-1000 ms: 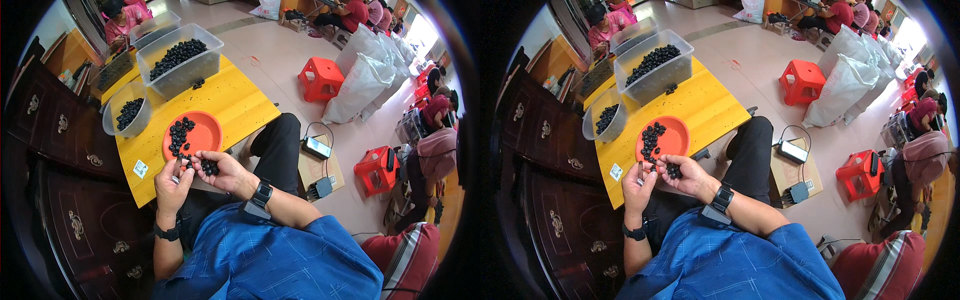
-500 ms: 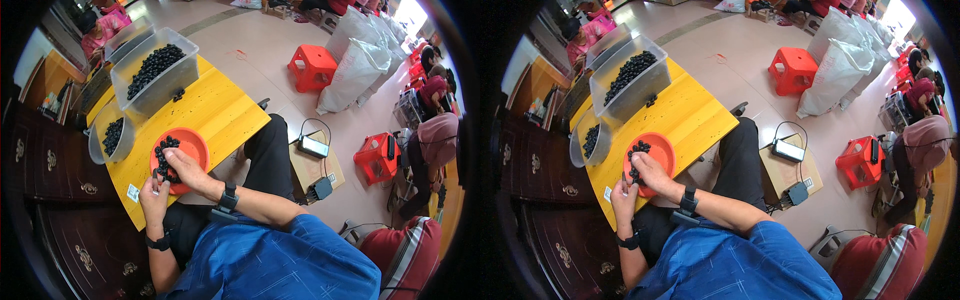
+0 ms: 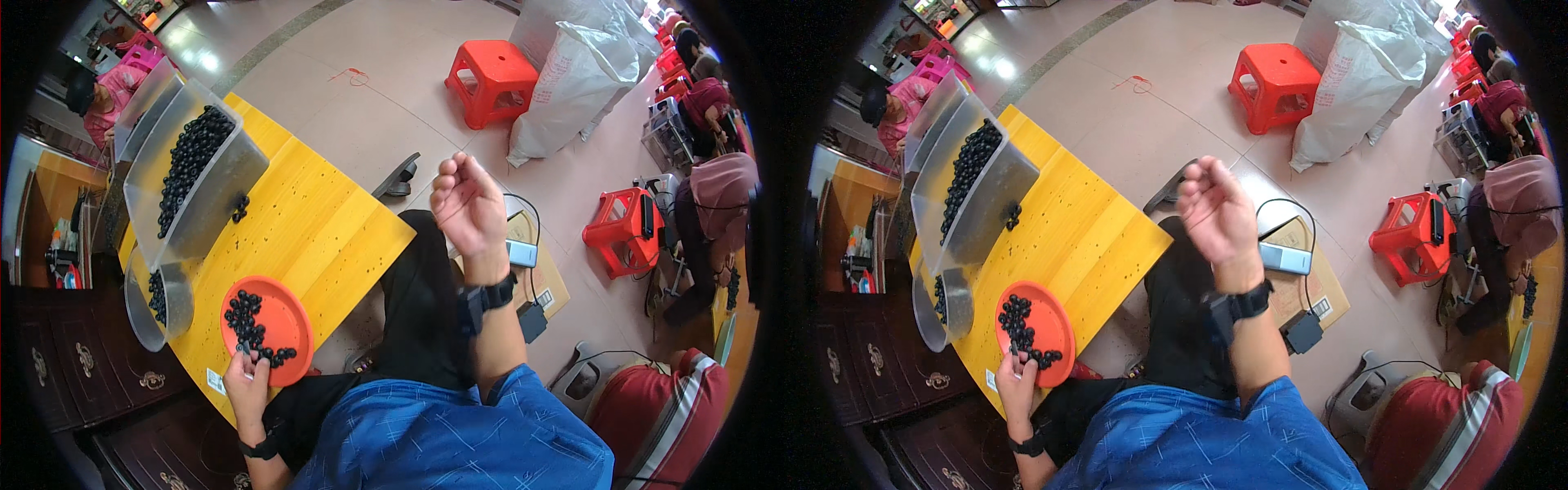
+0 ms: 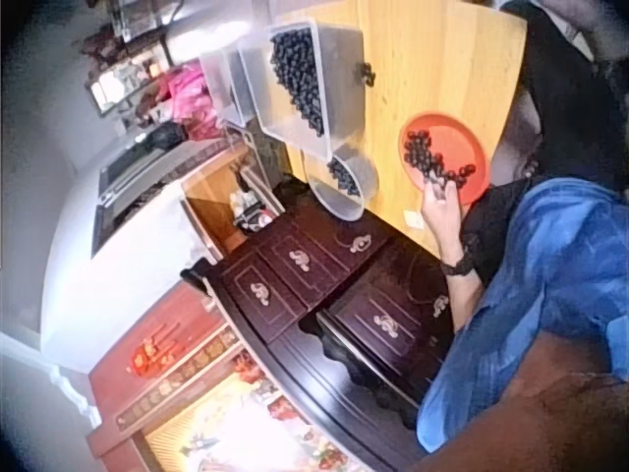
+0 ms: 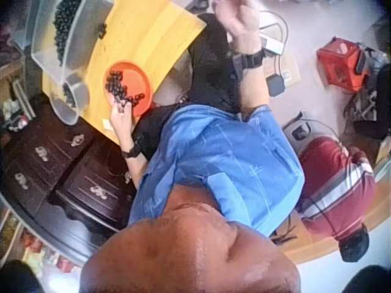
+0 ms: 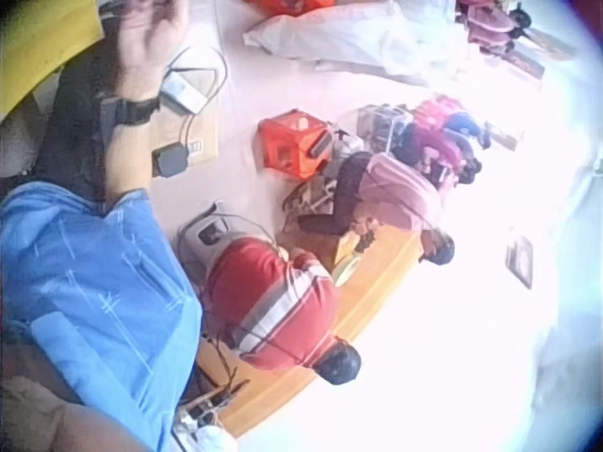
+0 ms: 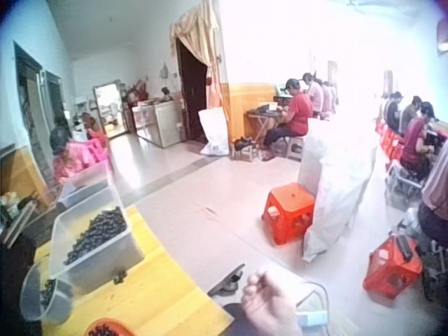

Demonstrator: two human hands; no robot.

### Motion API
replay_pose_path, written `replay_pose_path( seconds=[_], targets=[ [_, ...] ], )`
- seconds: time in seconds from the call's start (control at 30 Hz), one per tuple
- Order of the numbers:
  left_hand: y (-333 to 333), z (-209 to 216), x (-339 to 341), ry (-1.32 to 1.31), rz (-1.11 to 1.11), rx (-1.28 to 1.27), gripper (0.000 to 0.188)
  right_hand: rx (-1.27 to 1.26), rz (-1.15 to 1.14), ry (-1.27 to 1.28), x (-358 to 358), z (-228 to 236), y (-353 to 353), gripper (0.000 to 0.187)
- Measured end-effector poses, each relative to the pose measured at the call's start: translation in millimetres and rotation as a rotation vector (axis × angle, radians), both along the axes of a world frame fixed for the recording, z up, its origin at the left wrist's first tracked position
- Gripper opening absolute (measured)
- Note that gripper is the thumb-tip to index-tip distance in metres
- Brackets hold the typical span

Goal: The worker manually sorts small black objects on an orange plate and places them into plastic containers.

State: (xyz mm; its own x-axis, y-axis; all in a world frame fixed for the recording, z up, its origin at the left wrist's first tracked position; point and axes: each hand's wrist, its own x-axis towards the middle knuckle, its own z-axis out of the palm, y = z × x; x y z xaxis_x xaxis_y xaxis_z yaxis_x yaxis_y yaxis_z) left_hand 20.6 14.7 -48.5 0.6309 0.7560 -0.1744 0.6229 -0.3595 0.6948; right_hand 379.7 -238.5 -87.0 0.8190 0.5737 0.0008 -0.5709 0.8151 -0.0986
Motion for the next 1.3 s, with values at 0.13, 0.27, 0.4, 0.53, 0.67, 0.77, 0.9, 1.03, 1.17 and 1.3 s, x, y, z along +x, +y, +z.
replay_pose_path(
  seconds=[0.13,0.27,0.4,0.53,0.67,0.77,0.9,1.03,1.17,1.3],
  targets=[
    [2,6,6,0.091,0.0,-0.002,0.013,-0.28,-0.076,0.265,62,-105,10,0.017],
    [6,14,9,0.234,-0.015,0.016,0.012,-0.433,0.066,0.656,92,-199,46,0.021],
    [11,12,6,0.27,0.037,-0.05,0.014,-0.491,0.092,0.83,106,-314,61,0.026],
    [10,17,11,0.329,0.03,-0.05,0.013,-0.602,0.261,0.838,109,-372,68,0.04],
    [6,35,29,0.32,0.129,-0.308,0.016,-0.607,0.273,0.895,118,-395,84,0.053],
    [11,40,29,0.343,0.104,-0.351,0.016,-0.631,0.25,0.946,122,-417,98,0.062],
    [20,39,35,0.388,0.031,-0.321,0.016,-0.564,0.316,0.935,135,-464,89,0.057],
    [21,42,26,0.434,0.088,-0.326,0.014,-0.684,0.239,0.856,138,-438,121,0.042],
    [29,41,33,0.476,0.079,-0.321,0.013,-0.655,0.074,0.882,156,-432,106,0.025],
    [26,39,29,0.39,0.144,-0.353,0.011,-0.322,-0.089,0.219,173,-369,110,0.015]
  ],
)
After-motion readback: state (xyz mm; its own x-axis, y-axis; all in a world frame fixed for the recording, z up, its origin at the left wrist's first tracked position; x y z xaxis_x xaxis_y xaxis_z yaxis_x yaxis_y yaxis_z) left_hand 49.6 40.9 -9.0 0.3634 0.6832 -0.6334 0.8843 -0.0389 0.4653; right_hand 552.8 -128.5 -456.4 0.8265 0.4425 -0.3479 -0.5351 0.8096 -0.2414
